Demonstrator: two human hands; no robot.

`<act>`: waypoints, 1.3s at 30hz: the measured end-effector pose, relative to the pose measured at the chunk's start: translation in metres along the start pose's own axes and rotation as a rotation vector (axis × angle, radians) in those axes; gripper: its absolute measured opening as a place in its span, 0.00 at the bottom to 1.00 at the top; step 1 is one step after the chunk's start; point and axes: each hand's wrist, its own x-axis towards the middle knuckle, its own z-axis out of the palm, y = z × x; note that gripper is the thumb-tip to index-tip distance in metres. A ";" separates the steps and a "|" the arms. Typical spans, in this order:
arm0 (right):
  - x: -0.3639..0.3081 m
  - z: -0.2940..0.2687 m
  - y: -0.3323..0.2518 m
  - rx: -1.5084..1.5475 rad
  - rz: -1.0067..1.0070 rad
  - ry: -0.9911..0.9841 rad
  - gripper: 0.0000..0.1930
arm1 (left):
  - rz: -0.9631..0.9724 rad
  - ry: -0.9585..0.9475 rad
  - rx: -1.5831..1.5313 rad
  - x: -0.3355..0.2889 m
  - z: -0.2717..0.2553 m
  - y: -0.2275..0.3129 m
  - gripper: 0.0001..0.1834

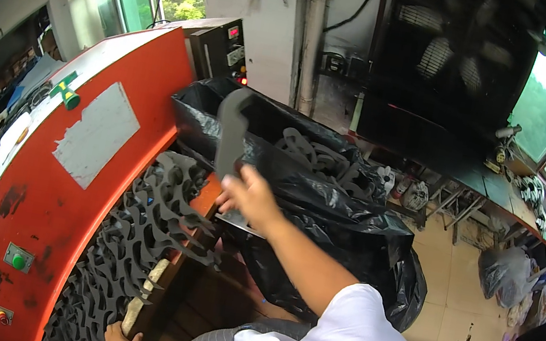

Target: Die cutting and sorting foam shoe components in a manufacturing facility.

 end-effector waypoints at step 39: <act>0.124 0.307 0.312 -1.692 -0.326 -0.565 0.21 | 0.057 -0.907 -1.110 0.048 -0.094 -0.091 0.27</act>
